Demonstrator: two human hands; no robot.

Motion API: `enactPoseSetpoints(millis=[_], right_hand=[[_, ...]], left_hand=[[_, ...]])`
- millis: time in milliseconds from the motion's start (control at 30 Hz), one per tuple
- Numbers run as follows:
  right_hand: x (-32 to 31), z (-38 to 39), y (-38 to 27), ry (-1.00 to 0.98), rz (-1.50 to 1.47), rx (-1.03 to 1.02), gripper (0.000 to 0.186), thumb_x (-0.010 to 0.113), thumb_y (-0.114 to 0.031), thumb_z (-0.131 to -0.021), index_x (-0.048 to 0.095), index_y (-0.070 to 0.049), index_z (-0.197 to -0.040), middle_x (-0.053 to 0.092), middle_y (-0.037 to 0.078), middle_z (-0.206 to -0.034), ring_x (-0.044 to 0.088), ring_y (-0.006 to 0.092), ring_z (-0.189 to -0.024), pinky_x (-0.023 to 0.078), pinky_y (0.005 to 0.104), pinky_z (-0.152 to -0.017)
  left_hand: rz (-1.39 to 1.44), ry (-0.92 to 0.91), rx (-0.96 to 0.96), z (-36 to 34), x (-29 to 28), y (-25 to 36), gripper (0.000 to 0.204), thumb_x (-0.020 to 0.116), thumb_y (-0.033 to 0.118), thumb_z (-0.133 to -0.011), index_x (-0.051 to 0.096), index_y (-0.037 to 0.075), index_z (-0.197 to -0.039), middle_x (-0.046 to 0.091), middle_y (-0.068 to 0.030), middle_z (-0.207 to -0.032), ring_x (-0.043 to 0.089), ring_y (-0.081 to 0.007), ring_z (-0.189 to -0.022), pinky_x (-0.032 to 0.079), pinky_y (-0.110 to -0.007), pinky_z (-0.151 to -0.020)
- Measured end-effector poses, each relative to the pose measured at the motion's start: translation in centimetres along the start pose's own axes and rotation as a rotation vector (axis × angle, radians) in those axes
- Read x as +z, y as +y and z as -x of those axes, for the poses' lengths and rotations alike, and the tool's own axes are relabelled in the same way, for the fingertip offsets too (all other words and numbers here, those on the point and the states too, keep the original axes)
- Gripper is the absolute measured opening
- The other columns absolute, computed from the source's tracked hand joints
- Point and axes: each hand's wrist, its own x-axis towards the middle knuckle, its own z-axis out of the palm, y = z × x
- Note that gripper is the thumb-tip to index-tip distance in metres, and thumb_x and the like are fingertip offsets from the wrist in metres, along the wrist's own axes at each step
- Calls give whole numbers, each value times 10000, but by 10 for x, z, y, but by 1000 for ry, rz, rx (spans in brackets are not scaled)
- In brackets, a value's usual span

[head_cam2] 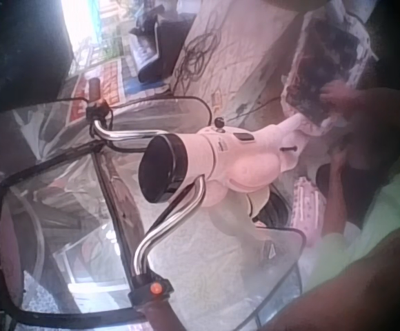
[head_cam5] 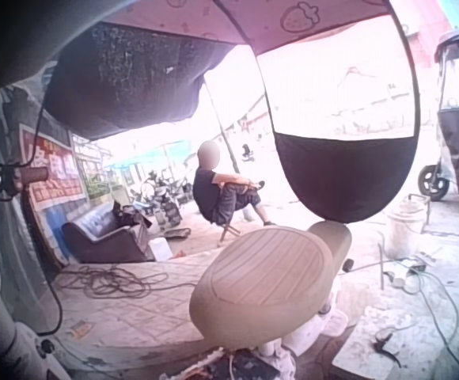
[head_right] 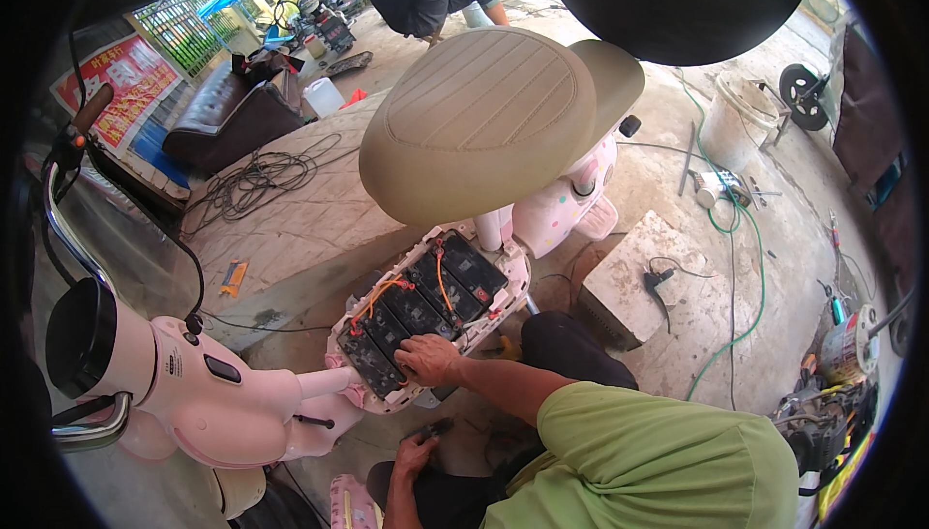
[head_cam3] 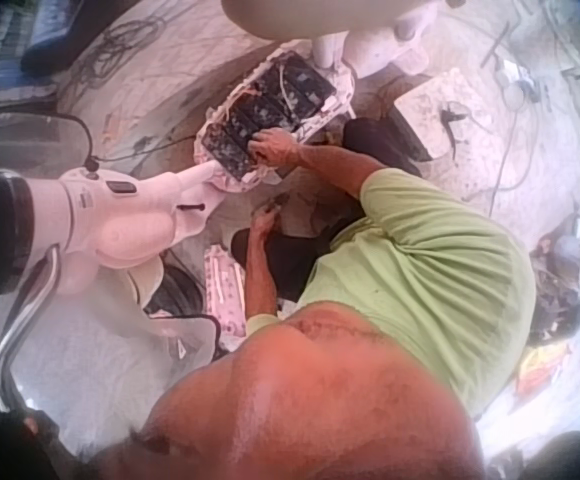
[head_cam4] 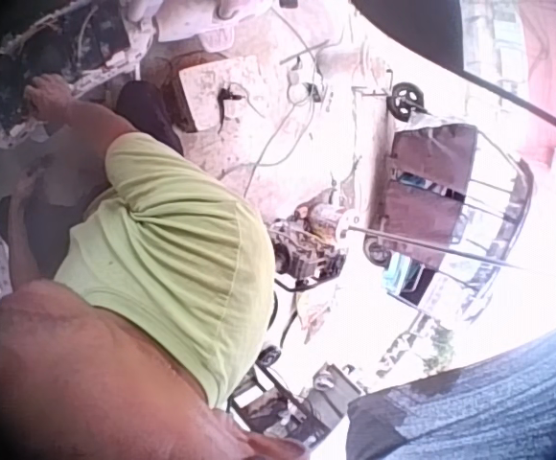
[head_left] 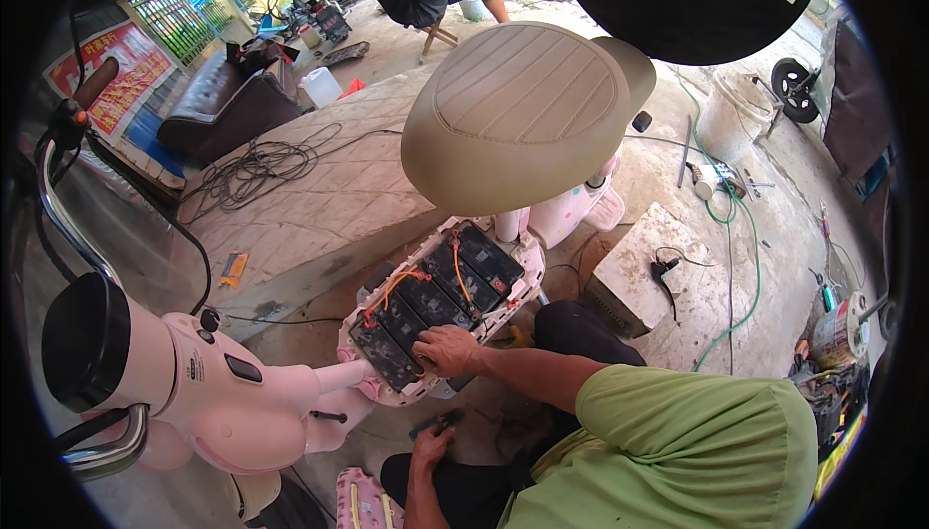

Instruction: The person works on the battery compartment of a pink electric scooter, connecting wires between battery cells and tightening connections with a power drill. They repeatedly adjust and secure the orange and red wires to the battery terminals.

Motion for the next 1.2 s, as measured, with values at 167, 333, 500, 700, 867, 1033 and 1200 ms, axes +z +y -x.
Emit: enactPoseSetpoints(millis=[167, 333, 500, 700, 867, 1033, 1200], right_hand=[[0, -1, 2, 16, 4, -21, 183, 761, -269, -907, 657, -160, -1011, 634, 90, -969, 695, 318, -965, 559, 452, -822], [-2, -3, -3, -34, -21, 4, 159, 742, -271, -935, 657, -158, -1008, 636, 92, -973, 693, 322, -964, 559, 470, -836], [1, -2, -3, -4, -35, -30, 153, 738, -267, -943, 656, -154, -1005, 636, 94, -974, 699, 324, -968, 562, 483, -842], [2, 0, -1, -41, -11, -3, 171, 745, -270, -928, 645, -155, -1005, 635, 89, -984, 695, 321, -987, 555, 465, -850], [-1, -1, -1, 17, -10, -21, 177, 765, -259, -897, 647, -162, -988, 635, 93, -957, 699, 329, -946, 563, 463, -809], [-2, 0, 1, -28, -15, -1, 184, 752, -261, -895, 639, -158, -998, 628, 93, -977, 695, 328, -983, 557, 462, -839], [-2, -3, -2, -39, -15, 4, 196, 752, -261, -890, 634, -151, -1002, 623, 94, -988, 693, 328, -999, 557, 462, -852]], left_hand=[[-77, -12, -48, 4, -3, 10, 472, 768, 427, -973, 795, -23, -1115, 781, -91, -903, 692, -177, -803, 549, -358, -767], [-150, 21, -18, 8, -6, 9, 497, 775, 431, -975, 799, -28, -1162, 793, -124, -926, 734, -204, -840, 566, -376, -801], [-137, -4, -11, 1, -4, 17, 512, 785, 426, -974, 796, -38, -1191, 806, -143, -956, 751, -223, -858, 576, -377, -822], [-56, 5, -67, -4, 1, 5, 508, 790, 414, -977, 794, -56, -1170, 811, -137, -964, 745, -204, -852, 571, -363, -804], [16, -16, -56, -10, 1, -9, 492, 794, 406, -972, 798, -57, -1138, 796, -117, -930, 706, -184, -810, 559, -355, -770], [-45, -14, -44, -14, 1, -11, 489, 786, 428, -968, 806, -32, -1131, 796, -107, -921, 705, -188, -802, 560, -362, -758], [-103, -10, -29, -20, -2, -21, 481, 775, 456, -967, 818, -6, -1098, 802, -115, -917, 723, -205, -803, 565, -369, -765]])
